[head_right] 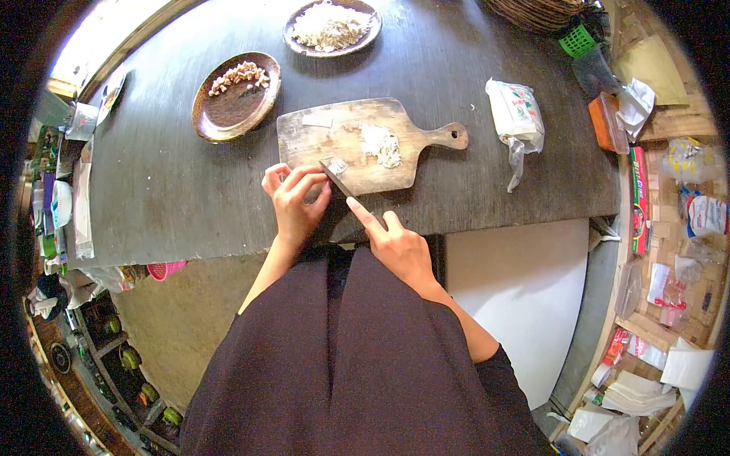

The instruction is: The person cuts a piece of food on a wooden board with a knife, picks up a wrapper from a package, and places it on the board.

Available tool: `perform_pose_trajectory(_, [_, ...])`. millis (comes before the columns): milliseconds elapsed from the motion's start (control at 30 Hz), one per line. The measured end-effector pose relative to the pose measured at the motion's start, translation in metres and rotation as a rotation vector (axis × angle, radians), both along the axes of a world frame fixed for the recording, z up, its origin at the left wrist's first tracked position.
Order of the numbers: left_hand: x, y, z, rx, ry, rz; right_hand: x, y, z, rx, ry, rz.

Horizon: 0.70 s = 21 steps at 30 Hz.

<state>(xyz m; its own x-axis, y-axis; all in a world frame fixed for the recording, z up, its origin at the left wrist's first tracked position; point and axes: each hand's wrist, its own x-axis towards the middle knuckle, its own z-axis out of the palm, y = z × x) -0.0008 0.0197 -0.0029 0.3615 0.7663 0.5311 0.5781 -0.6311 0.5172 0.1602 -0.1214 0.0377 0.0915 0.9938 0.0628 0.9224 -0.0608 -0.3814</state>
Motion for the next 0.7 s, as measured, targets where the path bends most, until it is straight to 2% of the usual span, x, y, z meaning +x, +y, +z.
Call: perform_pose_trajectory(700, [-0.0006,-0.0005,-0.0032,-0.013,-0.014,0.0,-0.0071,0.0066,-0.0004,-0.028,-0.02,-0.017])
